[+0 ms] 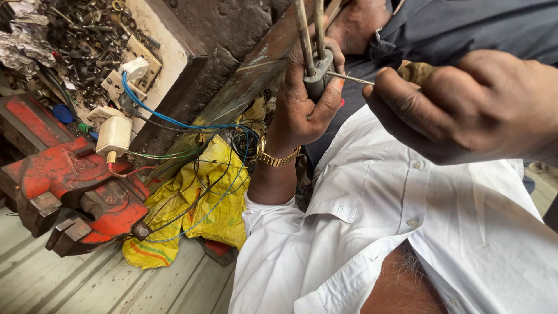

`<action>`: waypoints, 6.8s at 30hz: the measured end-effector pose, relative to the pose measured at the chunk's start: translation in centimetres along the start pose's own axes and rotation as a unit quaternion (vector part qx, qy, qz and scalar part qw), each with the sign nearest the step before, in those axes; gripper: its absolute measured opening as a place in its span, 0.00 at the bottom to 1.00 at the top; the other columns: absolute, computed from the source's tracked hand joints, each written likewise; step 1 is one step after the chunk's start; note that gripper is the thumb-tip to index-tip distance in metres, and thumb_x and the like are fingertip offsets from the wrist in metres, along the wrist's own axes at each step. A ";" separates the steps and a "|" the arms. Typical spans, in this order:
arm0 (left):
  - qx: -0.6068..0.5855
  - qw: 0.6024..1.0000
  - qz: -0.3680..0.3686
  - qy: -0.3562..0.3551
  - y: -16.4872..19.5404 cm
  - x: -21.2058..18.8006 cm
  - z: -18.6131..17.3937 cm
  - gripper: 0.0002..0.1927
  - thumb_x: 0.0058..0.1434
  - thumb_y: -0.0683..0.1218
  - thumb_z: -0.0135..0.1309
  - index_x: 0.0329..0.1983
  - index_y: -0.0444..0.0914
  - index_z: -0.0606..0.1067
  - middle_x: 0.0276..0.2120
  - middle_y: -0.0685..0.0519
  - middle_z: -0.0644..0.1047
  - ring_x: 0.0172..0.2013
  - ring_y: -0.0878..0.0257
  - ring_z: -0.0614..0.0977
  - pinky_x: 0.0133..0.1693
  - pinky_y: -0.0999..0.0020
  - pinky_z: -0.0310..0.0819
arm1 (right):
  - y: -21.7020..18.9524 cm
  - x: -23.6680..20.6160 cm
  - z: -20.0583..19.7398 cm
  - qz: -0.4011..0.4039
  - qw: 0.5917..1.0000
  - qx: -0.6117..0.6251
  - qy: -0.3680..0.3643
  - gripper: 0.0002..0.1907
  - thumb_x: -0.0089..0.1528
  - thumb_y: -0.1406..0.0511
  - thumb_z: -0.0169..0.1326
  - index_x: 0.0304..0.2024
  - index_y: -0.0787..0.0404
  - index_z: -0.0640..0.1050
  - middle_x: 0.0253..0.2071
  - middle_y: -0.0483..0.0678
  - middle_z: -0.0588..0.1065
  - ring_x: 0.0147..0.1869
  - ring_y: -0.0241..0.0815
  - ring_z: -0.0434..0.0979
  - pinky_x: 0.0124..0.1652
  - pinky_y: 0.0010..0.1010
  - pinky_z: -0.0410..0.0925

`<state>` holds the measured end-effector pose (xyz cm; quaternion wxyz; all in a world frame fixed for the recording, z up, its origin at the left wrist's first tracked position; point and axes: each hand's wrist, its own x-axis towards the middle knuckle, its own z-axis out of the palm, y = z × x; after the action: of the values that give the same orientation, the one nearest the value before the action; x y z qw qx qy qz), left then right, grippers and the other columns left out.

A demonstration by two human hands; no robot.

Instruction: The person sits in a chair holding an electrical plug with a red wire in one hand and uses a green-handled screwdriver to tighten its screw terminals, repositioning the plug repeatedly. Later the person sets the plug aside and handles and untangles a blue electrical wire across their lap.

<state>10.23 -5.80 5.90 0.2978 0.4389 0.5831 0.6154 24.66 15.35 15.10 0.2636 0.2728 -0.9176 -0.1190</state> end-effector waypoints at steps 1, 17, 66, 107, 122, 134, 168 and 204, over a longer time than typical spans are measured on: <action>0.004 1.000 0.001 0.000 0.0 0.1 0.0 0.35 0.75 0.33 0.50 0.77 0.43 0.48 0.47 0.53 0.73 0.38 0.72 0.77 0.41 0.79 0.79 | 0.0 -0.1 -0.1 0.009 1.000 0.011 -0.005 0.16 0.56 0.66 0.60 0.46 0.59 0.88 0.45 0.48 0.81 0.27 0.31 0.64 0.23 0.21 0.56; 0.105 0.994 0.024 0.010 -0.1 0.3 -0.5 0.35 0.74 0.36 0.52 0.78 0.42 0.50 0.50 0.54 0.74 0.42 0.67 0.79 0.49 0.74 0.79 | -1.7 1.7 -1.1 0.371 0.856 0.359 -0.038 0.09 0.61 0.71 0.63 0.45 0.62 0.83 0.44 0.51 0.81 0.41 0.47 0.84 0.36 0.31 0.75; -0.298 0.917 0.102 0.246 1.6 3.3 1.2 0.29 0.75 0.40 0.47 0.76 0.37 0.53 0.47 0.46 0.69 0.42 0.58 0.77 0.44 0.58 0.72 | -6.3 3.0 3.1 0.494 0.713 0.497 0.028 0.20 0.66 0.65 0.65 0.53 0.63 0.70 0.37 0.52 0.79 0.40 0.49 0.84 0.35 0.35 0.74; -0.187 0.956 0.104 0.200 0.6 1.0 -1.7 0.39 0.66 0.41 0.56 0.78 0.38 0.53 0.48 0.46 0.72 0.34 0.58 0.79 0.38 0.59 0.77 | -3.2 0.3 -1.4 0.254 0.930 0.253 -0.081 0.26 0.52 0.61 0.58 0.54 0.55 0.83 0.48 0.43 0.77 0.36 0.36 0.72 0.36 0.27 0.70; -0.157 0.966 0.073 0.194 0.9 0.6 -1.1 0.38 0.68 0.40 0.55 0.79 0.39 0.54 0.49 0.46 0.72 0.36 0.58 0.79 0.40 0.63 0.77 | -2.8 0.8 -1.7 0.197 0.962 0.180 -0.049 0.23 0.53 0.60 0.60 0.51 0.54 0.85 0.47 0.39 0.75 0.35 0.35 0.67 0.33 0.26 0.60; -0.105 0.979 0.070 0.159 0.7 0.6 -0.7 0.38 0.69 0.38 0.54 0.80 0.40 0.53 0.50 0.45 0.73 0.37 0.59 0.78 0.41 0.67 0.76 | -2.6 0.8 -1.0 0.145 0.981 0.123 -0.048 0.14 0.57 0.60 0.60 0.44 0.52 0.85 0.52 0.38 0.76 0.39 0.37 0.66 0.33 0.27 0.59; -0.194 0.979 -0.028 0.061 1.5 0.1 0.2 0.36 0.69 0.38 0.55 0.77 0.42 0.55 0.48 0.51 0.70 0.39 0.63 0.74 0.43 0.67 0.73 | -2.5 -1.5 1.7 0.019 0.998 0.058 0.016 0.16 0.57 0.65 0.55 0.43 0.65 0.87 0.42 0.47 0.77 0.24 0.32 0.60 0.21 0.20 0.50; -0.265 0.960 -0.036 0.078 2.6 0.1 0.4 0.38 0.64 0.40 0.57 0.76 0.40 0.57 0.43 0.50 0.70 0.34 0.61 0.75 0.40 0.65 0.73 | -4.0 0.2 -1.9 0.271 0.896 0.317 -0.152 0.22 0.54 0.61 0.60 0.52 0.51 0.83 0.40 0.39 0.79 0.31 0.36 0.78 0.29 0.29 0.69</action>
<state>10.92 -5.94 8.42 0.3790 0.2739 0.4355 0.7692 27.30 11.78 15.36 0.0429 0.0608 -0.9740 0.2139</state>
